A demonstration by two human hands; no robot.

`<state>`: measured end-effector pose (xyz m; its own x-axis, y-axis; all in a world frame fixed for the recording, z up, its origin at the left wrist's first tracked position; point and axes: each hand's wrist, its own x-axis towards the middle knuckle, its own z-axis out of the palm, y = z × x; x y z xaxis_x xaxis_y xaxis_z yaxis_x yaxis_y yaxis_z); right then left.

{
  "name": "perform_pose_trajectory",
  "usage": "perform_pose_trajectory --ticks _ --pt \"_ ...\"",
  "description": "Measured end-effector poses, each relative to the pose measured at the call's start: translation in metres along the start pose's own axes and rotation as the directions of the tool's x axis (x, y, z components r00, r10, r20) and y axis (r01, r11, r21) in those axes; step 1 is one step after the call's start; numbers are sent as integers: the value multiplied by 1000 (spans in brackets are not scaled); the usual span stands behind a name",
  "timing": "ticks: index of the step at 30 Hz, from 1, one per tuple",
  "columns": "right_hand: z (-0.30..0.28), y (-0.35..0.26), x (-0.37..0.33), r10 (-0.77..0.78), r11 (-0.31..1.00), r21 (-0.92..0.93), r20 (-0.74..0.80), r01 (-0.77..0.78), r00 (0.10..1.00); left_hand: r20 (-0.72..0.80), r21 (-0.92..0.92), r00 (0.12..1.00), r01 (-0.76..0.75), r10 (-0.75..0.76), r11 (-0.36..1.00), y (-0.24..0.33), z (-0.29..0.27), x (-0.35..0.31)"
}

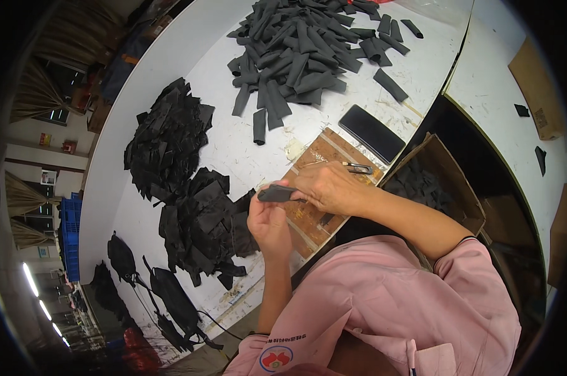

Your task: Rolling and stacking small rectangular foam pieces for assembly.

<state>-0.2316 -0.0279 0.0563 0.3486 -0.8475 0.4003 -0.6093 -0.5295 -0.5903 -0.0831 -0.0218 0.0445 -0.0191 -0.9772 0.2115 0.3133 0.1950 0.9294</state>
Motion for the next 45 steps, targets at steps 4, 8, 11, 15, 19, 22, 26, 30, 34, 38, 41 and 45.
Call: perform_pose_trajectory --ticks 4,8,11,15,19,22,26,30,34,38,41,45 --pt "-2 -1 5 -2 1000 -1 7 2 1000 214 -104 976 75 -51 992 18 8 20" --pt "15 14 -10 -65 985 153 -93 79 994 338 147 930 98 -143 984 16 9 29" --pt "18 15 -10 37 987 155 19 -39 999 371 106 911 151 -180 983 7 4 30" --pt "14 7 -2 -141 959 207 -245 194 959 390 359 919 -89 -63 929 22 11 33" --pt "29 20 -15 14 984 178 -95 4 995 349 476 920 -9 -180 880 22 9 33" --pt "16 12 -12 80 988 128 38 -84 996 313 419 946 -58 -84 906 24 14 26" --pt "4 4 -2 40 996 86 0 -40 999 216 184 976 -45 5 982 33 11 20" --pt "-9 -7 8 58 994 95 42 -62 997 89 -268 995 -25 51 963 28 5 21" --pt "3 -2 3 49 998 -52 86 -45 995 57 -310 998 47 -31 950 19 -15 23" --pt "12 3 -3 14 1000 16 -6 -14 1000 99 -293 994 67 -40 954 18 -11 21" --pt "10 2 -3 66 998 20 55 -67 996 82 -188 997 25 -9 982 22 -12 22" --pt "-3 -2 2 16 1000 -15 83 -15 996 61 -61 995 -75 79 995 24 -15 23"
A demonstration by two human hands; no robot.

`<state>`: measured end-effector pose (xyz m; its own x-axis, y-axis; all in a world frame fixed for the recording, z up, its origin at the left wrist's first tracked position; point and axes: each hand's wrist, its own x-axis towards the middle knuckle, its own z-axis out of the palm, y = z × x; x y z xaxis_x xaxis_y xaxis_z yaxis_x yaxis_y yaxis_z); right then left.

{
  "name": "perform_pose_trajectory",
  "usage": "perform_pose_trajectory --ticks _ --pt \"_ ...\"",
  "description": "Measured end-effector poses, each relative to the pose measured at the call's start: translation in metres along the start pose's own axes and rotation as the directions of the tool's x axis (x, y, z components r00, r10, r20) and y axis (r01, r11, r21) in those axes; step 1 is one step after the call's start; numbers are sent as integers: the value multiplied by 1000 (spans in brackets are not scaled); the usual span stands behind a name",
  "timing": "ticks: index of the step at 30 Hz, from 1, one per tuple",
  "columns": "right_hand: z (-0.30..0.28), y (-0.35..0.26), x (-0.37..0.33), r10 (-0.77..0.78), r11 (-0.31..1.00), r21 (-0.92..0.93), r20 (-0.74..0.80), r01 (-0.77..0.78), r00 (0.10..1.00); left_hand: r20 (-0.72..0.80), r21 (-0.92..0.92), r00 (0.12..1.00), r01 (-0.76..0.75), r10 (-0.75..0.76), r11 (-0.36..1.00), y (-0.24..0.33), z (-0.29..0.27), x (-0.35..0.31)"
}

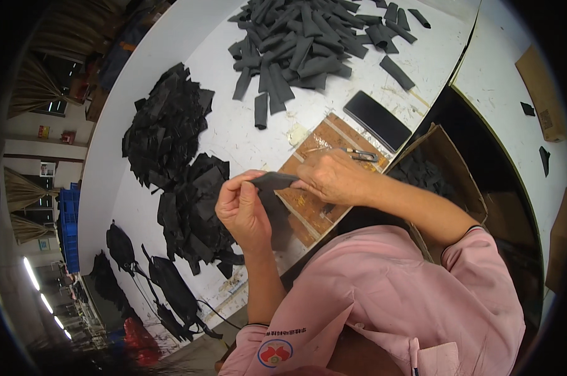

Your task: Rolling and stacking small rectangular foam pieces for assembly.

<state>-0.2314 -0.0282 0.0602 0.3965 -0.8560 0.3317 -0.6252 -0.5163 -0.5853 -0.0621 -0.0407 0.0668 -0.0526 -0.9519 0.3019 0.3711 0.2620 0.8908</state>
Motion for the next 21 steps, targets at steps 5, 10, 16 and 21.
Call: perform_pose_trajectory --ticks 5,10,16,21 --pt "-55 -11 59 84 859 505 16 -81 996 -243 384 969 128 -33 914 -22 -43 1" --pt "-43 41 82 276 949 253 -375 -189 885 -213 793 975 214 -69 570 -62 -73 -6" --pt "13 25 -18 529 793 361 -7 -491 849 -193 973 947 152 -258 -173 -72 -58 -25" --pt "45 -4 -40 438 757 421 239 -499 867 -213 977 965 207 -154 -51 -69 -73 -26"
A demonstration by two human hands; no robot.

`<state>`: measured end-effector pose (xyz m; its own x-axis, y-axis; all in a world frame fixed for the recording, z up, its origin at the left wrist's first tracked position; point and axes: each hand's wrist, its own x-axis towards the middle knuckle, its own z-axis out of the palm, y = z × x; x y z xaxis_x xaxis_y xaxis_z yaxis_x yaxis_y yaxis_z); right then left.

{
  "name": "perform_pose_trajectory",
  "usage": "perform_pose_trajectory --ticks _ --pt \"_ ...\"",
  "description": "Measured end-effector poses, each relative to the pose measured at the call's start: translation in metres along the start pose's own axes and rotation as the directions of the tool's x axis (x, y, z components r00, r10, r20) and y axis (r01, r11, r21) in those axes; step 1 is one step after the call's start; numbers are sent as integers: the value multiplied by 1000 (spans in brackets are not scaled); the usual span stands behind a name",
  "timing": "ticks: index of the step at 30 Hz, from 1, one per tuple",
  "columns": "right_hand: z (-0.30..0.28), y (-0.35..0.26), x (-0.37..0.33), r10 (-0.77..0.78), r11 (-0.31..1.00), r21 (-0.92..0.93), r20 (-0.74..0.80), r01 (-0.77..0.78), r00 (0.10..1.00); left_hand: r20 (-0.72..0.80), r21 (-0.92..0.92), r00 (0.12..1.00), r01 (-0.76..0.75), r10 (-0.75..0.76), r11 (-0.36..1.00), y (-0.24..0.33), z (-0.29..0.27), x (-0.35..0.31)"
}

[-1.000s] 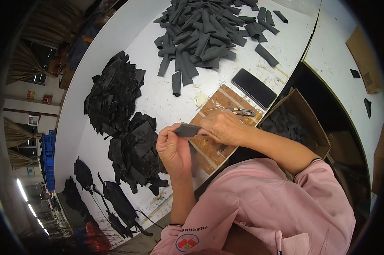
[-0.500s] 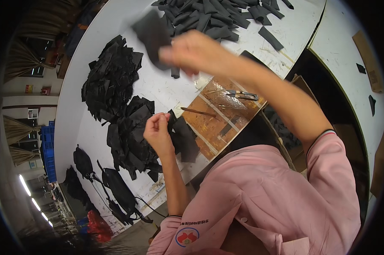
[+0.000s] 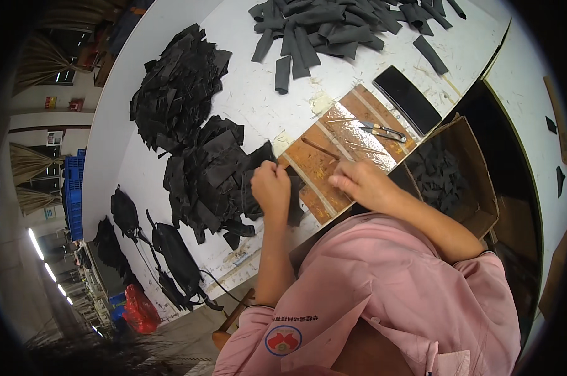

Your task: Rolling and stacking small rectangular foam pieces for assembly.

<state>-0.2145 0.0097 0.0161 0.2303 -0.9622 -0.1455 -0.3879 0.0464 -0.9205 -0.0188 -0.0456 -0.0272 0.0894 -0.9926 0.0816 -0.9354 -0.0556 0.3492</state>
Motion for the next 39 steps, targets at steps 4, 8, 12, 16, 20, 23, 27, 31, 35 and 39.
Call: perform_pose_trajectory --ticks 4,8,12,16,20,23,27,31,35,39 --pt "17 -21 13 21 999 -30 136 -17 991 33 -735 985 140 -171 663 -20 -33 3" --pt "52 -11 37 -35 854 518 -45 53 998 400 -896 911 412 -99 167 -2 -69 -1" --pt "51 -19 48 64 449 797 422 -404 904 455 -889 890 456 -31 28 7 -73 -15" --pt "47 -34 49 134 182 873 433 -452 891 352 -913 936 341 -9 -225 6 -66 -37" --pt "45 -31 52 154 87 901 409 -425 899 309 -923 951 304 19 -236 7 -65 -58" --pt "46 -27 53 173 69 918 374 -390 911 300 -933 954 300 33 -199 12 -64 -63" --pt "46 -28 53 199 61 919 372 -391 907 308 -946 950 302 -40 -117 15 -63 -62" --pt "48 -25 53 189 62 917 377 -394 907 320 -946 945 315 -69 -73 17 -63 -63" --pt "48 -26 52 188 37 922 372 -385 909 267 -962 959 270 -96 24 17 -64 -65" --pt "48 -27 52 183 22 925 370 -380 911 248 -967 965 252 -91 46 17 -65 -65"
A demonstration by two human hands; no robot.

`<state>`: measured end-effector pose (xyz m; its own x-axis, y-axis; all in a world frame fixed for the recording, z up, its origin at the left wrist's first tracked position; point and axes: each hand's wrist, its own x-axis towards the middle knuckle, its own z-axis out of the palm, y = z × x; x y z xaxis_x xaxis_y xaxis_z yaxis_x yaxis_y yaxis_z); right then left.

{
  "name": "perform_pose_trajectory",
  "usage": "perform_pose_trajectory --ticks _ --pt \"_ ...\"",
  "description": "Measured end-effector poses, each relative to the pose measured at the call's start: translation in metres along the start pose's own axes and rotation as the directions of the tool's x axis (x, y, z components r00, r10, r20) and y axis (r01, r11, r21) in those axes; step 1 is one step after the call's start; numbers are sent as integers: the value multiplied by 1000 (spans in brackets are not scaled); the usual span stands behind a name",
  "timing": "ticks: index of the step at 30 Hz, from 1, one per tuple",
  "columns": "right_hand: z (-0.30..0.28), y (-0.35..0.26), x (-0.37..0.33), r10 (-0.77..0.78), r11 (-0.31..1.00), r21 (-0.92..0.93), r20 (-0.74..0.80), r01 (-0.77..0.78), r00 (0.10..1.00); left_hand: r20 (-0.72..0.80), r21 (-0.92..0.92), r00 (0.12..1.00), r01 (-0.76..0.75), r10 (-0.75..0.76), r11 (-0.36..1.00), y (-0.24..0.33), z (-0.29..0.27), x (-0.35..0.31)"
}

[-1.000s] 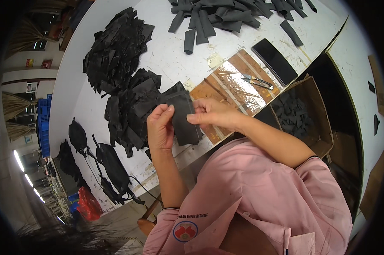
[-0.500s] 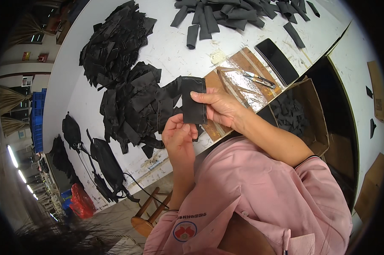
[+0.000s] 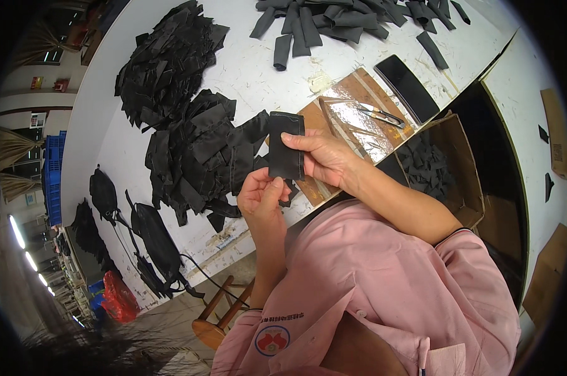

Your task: Rolling and stacking small rectangular foam pieces for assembly.

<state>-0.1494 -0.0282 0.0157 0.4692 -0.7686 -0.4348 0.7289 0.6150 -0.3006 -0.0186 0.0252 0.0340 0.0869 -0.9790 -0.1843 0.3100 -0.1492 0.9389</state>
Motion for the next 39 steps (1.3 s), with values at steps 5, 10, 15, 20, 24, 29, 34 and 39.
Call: perform_pose_trajectory --ticks 5,10,15,20,24,29,34,39 --pt "-2 3 1 8 1000 15 -15 -8 1000 -10 26 999 36 -36 999 0 -2 1" --pt "-1 4 -2 35 999 24 2 -35 999 3 11 1000 17 -17 1000 -2 -4 1" --pt "9 4 -12 80 986 -146 17 -76 997 -8 30 1000 -8 8 1000 3 -3 1" --pt "14 12 -17 62 998 -19 101 -60 993 33 -76 996 -75 77 994 -2 -7 3" --pt "21 14 -19 76 996 40 39 -78 996 45 -121 996 -75 81 990 2 -8 4" --pt "24 13 -21 105 991 83 16 -106 994 53 -93 996 -61 66 994 9 -4 4" --pt "31 14 -22 62 996 60 -28 -61 998 12 -124 998 -54 56 991 6 -8 5" --pt "30 15 -22 -6 992 -129 60 14 998 15 -126 998 -54 57 990 6 -7 4"
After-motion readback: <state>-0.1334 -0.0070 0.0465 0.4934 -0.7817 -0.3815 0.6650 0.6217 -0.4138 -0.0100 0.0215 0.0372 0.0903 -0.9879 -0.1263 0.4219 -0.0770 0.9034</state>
